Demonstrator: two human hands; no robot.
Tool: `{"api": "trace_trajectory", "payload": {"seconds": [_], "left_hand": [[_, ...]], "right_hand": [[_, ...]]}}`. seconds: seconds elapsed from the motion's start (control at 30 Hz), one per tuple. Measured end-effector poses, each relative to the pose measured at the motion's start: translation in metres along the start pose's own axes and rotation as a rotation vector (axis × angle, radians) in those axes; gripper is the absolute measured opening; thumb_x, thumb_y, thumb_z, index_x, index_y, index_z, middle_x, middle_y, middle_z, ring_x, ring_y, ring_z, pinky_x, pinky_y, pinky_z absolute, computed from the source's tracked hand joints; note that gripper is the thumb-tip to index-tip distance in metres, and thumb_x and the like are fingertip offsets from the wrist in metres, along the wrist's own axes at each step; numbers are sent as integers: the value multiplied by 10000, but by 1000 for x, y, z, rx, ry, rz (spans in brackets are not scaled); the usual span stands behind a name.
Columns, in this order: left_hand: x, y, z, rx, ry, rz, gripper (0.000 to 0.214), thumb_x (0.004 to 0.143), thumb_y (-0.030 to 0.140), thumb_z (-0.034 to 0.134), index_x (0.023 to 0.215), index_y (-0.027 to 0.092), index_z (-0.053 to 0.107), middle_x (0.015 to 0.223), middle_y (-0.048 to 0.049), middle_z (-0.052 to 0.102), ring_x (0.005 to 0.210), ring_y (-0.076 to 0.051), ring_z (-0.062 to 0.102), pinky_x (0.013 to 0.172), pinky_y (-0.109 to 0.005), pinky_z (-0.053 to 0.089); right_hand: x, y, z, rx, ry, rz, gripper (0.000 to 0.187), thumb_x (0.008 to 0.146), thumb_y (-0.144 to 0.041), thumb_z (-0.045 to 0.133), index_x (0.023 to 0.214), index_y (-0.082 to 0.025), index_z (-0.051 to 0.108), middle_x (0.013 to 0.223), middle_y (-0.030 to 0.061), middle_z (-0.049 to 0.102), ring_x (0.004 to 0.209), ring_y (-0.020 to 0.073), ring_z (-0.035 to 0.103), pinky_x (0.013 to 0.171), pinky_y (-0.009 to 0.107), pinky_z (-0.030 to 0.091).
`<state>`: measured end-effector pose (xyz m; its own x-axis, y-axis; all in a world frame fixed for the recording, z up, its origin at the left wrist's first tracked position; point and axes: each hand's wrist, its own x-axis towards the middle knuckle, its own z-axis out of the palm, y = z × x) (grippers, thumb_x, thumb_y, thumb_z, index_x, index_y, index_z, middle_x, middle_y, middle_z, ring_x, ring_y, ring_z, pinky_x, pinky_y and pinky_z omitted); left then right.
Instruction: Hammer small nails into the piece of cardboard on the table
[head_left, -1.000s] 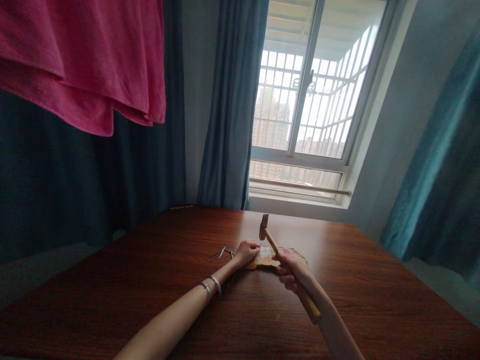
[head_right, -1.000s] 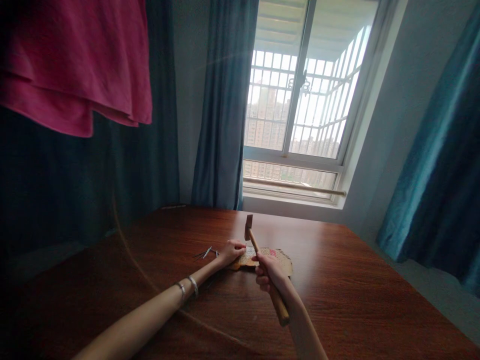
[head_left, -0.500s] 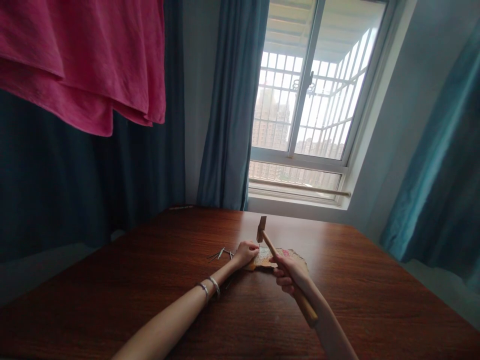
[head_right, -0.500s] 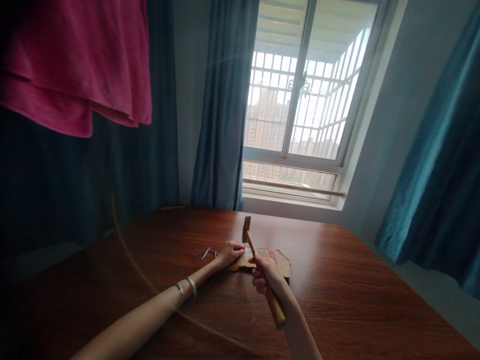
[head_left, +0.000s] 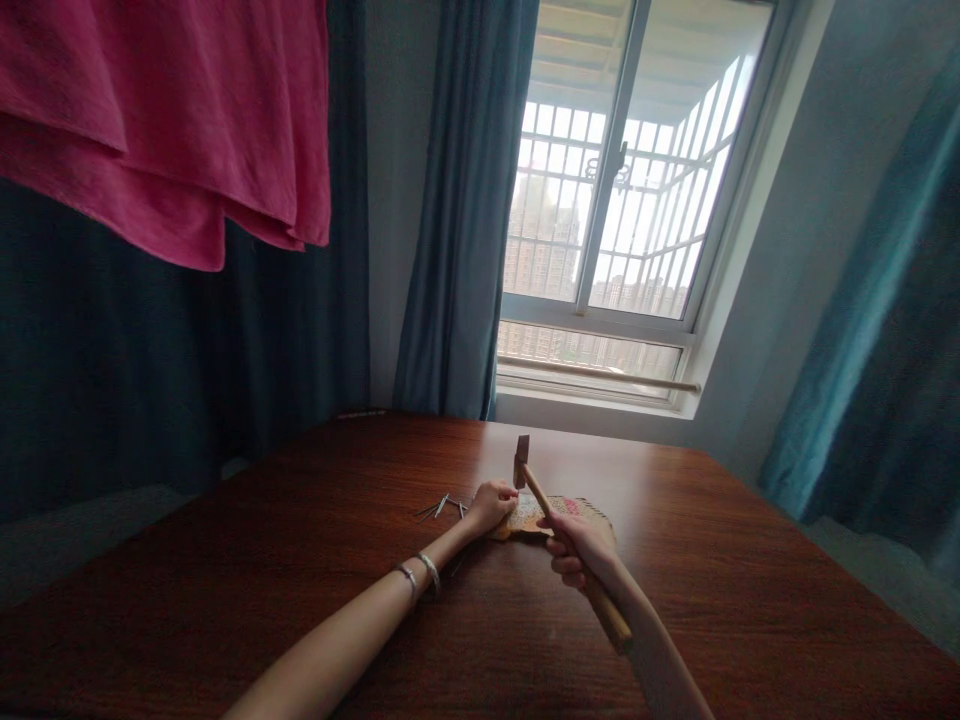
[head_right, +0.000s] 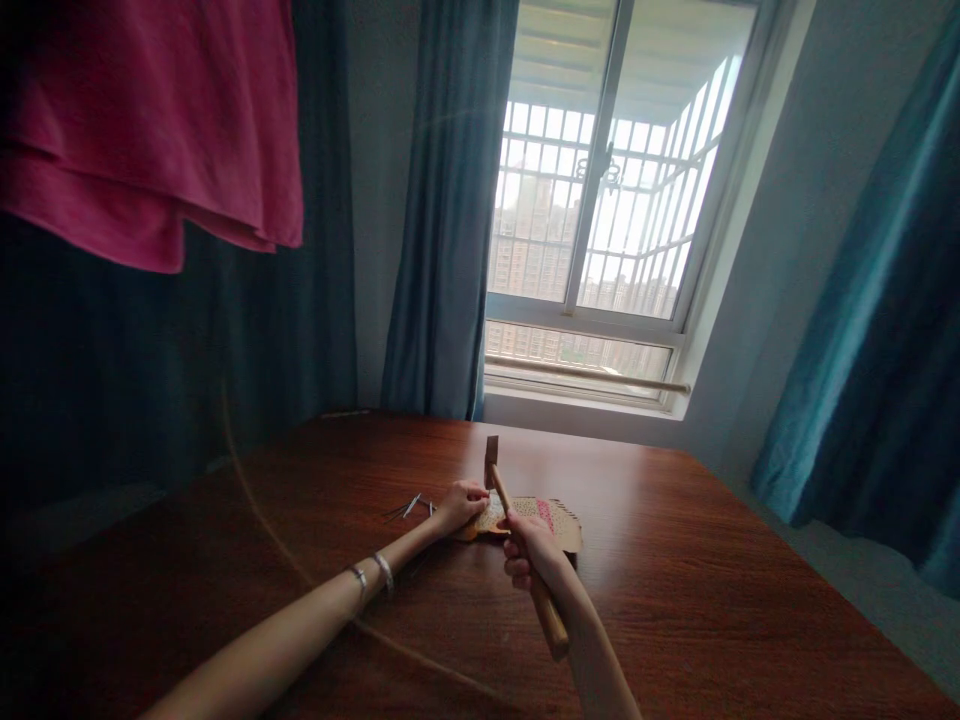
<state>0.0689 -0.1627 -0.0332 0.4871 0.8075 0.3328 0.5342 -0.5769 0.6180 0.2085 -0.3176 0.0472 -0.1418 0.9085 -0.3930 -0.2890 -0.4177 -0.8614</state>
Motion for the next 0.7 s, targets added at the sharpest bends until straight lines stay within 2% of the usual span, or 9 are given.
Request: {"api": "trace_trajectory", "payload": {"seconds": [0.37, 0.7], "left_hand": [[2, -5, 3, -7, 10, 24, 229, 738, 239, 490, 686, 145, 693, 686, -19, 592, 629, -123, 488, 611, -214, 334], [1, -4, 1, -25, 12, 0, 233, 729, 246, 499, 765, 151, 708, 755, -34, 629, 667, -134, 511, 641, -220, 361]], "right_hand": [[3, 0, -1, -3, -1, 0, 222, 819, -397, 457, 878, -183, 466, 449, -89, 393, 259, 21, 264, 302, 149, 114], [5, 3, -6, 8, -15, 0, 243, 803, -411, 479, 875, -179, 476, 449, -92, 382, 268, 16, 258, 303, 142, 111]]}}
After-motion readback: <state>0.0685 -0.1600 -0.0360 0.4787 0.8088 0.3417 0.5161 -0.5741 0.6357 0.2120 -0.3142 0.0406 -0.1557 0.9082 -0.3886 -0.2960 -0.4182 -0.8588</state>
